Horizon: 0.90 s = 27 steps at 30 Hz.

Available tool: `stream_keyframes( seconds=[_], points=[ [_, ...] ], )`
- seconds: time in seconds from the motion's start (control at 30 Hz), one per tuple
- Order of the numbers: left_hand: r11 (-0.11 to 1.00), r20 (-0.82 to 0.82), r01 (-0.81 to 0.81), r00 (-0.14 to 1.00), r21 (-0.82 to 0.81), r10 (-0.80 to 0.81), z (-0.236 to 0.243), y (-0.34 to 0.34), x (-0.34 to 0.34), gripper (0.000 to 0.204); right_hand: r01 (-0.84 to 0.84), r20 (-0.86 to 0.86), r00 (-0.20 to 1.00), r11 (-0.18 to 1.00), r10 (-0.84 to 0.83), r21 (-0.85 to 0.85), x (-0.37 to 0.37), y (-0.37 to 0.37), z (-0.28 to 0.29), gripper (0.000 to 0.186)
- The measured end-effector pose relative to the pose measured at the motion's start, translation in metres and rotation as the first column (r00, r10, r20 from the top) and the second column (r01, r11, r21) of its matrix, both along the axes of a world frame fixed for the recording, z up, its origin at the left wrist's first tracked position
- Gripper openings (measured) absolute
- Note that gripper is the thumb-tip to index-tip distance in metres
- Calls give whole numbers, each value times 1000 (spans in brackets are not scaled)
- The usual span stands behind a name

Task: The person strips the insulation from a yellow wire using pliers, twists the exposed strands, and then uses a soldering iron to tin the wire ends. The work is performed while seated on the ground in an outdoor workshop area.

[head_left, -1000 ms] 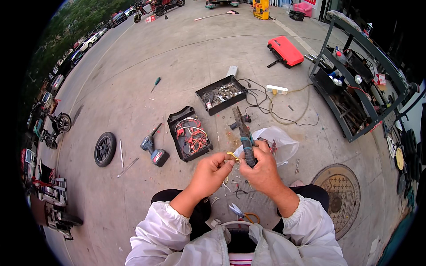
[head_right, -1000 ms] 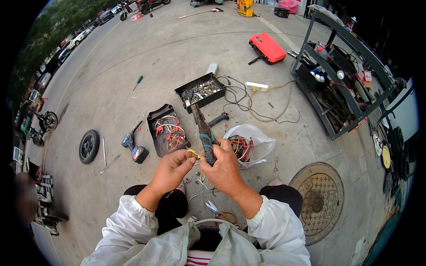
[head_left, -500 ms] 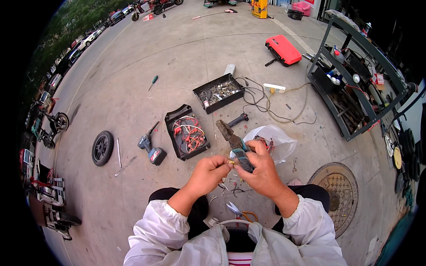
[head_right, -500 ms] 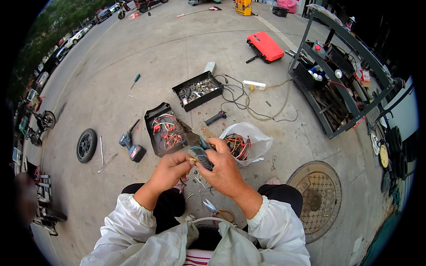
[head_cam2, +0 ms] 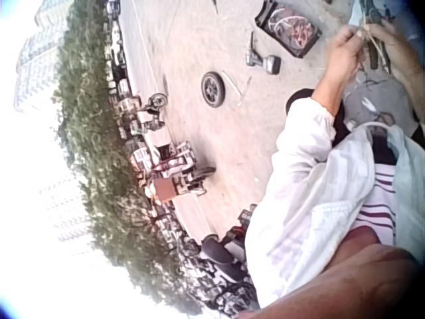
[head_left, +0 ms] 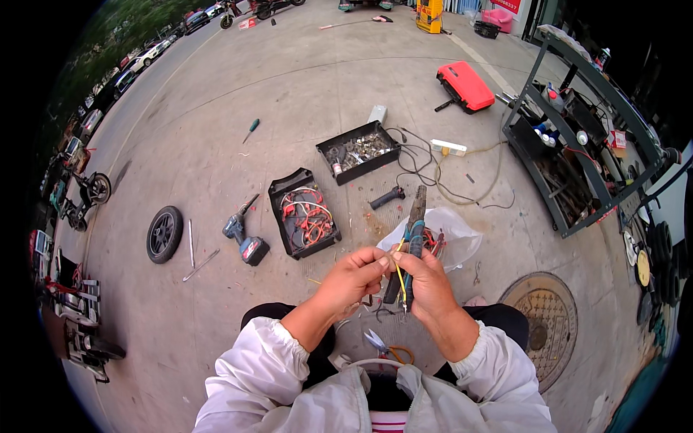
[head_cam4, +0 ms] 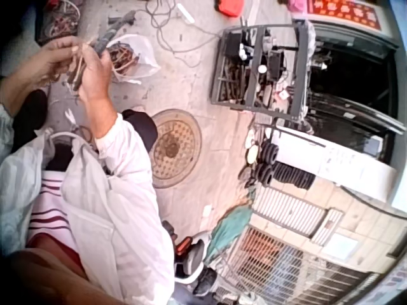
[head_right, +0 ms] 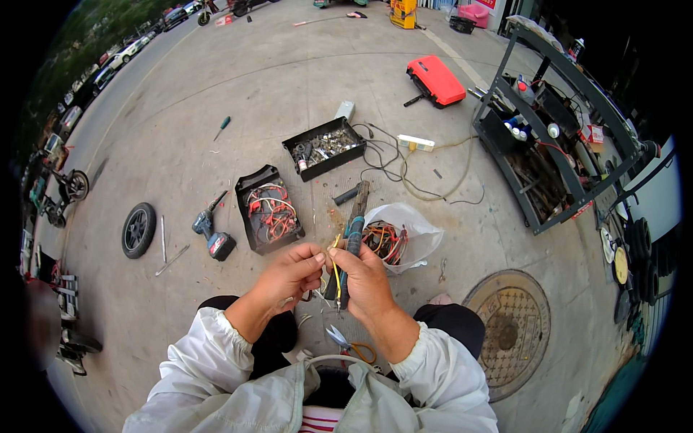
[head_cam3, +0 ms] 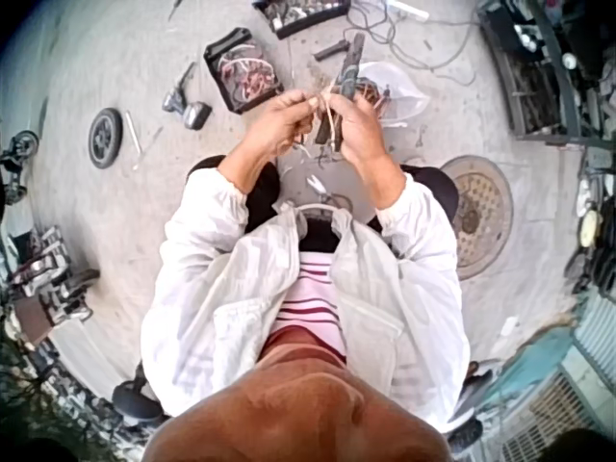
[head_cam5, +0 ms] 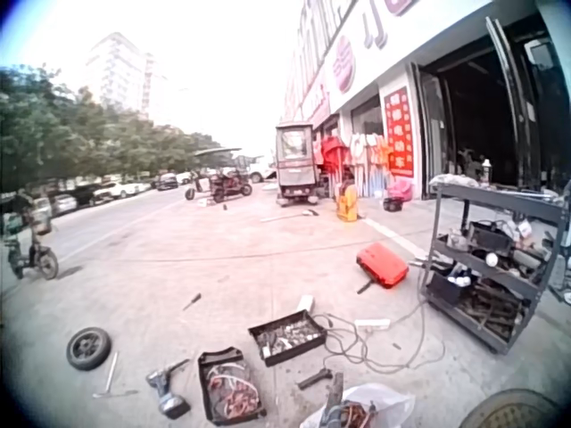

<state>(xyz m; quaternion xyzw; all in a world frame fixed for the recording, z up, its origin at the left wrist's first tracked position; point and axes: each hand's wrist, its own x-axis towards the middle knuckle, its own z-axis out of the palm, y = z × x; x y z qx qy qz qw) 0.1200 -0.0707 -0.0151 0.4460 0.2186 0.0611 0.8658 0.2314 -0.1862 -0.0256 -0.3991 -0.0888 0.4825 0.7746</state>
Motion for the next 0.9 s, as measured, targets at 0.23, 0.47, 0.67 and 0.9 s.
stream_keyframes(
  seconds=[0.23,0.47,0.67,0.9],
  points=[
    [997,-4,-77,997,-27,77,5,14,-4,8,259,924,347,930,161,-260,24,-7,-4,24],
    [967,19,-216,976,135,215,11,36,-14,4,56,908,177,918,379,-394,27,-43,14,24],
    [979,40,-164,986,123,160,8,39,-18,8,21,928,77,930,364,-366,24,-48,4,29],
    [990,18,-79,997,120,78,9,37,-17,10,-3,933,73,935,353,-354,21,-48,4,31]
  ],
)
